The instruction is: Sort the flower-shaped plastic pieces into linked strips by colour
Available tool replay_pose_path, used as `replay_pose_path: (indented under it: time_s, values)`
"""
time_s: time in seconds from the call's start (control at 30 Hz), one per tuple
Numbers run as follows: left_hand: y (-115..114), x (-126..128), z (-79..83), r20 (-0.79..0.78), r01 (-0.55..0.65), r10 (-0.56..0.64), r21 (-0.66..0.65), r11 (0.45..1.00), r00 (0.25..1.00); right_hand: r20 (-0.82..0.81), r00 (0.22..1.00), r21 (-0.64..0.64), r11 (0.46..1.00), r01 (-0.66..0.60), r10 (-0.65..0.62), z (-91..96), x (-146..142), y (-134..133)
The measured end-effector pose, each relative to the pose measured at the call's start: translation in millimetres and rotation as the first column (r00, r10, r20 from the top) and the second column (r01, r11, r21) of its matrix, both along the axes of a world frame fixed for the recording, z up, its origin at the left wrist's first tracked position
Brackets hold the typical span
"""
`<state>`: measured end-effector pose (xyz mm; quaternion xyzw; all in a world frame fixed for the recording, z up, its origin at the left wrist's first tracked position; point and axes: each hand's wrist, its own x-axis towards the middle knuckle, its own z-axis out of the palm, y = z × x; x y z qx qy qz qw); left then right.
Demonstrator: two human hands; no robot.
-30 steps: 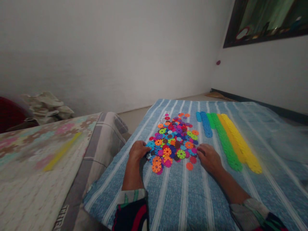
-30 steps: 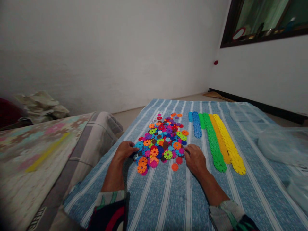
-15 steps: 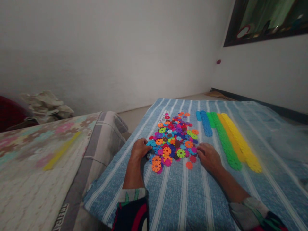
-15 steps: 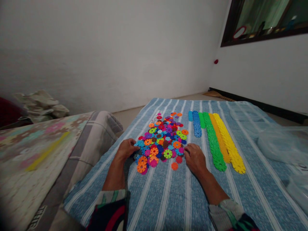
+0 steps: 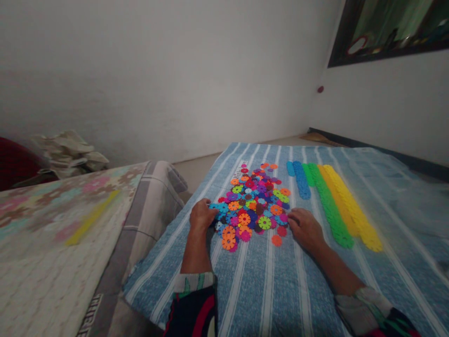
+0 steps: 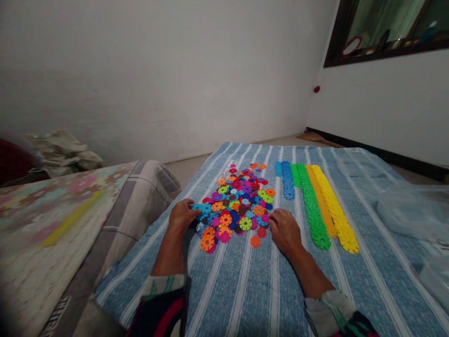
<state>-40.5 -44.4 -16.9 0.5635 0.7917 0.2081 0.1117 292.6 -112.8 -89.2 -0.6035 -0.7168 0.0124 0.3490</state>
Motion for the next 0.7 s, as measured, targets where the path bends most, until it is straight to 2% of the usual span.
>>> replay_pose_path:
  time_s: [0.27, 0.37, 0.5, 0.6, 0.7]
  values:
    - [-8, 4, 13.3, -0.052, 0.012, -0.011, 0.028, 1.0, 0.999, -0.001, 1.0, -0.009, 1.0, 0.016, -0.016, -0.7, 0, 0]
    - [-10, 7, 14.3, 0.034, 0.149, -0.15, 0.033, 0.988, 0.988, 0.001, 1.0, -0.01, 1.0, 0.015, -0.015, -0.4, 0, 0]
    - [-14, 18, 15.2, 0.211, 0.365, -0.352, -0.022, 0.931, 0.912, -0.001, 1.0, -0.003, 1.0, 0.005, -0.005, -1.2, 0, 0]
    - [-17, 27, 17.2, 0.258, 0.422, -0.402, -0.023, 0.906, 0.879, -0.004, 1.0, 0.002, 1.0, 0.003, -0.003, -1.5, 1, 0]
    - [-18, 31, 18.2, 0.21, 0.453, -0.434, -0.053, 0.89, 0.876, 0.0, 1.0, -0.005, 1.0, 0.01, -0.01, -0.3, 0, 0]
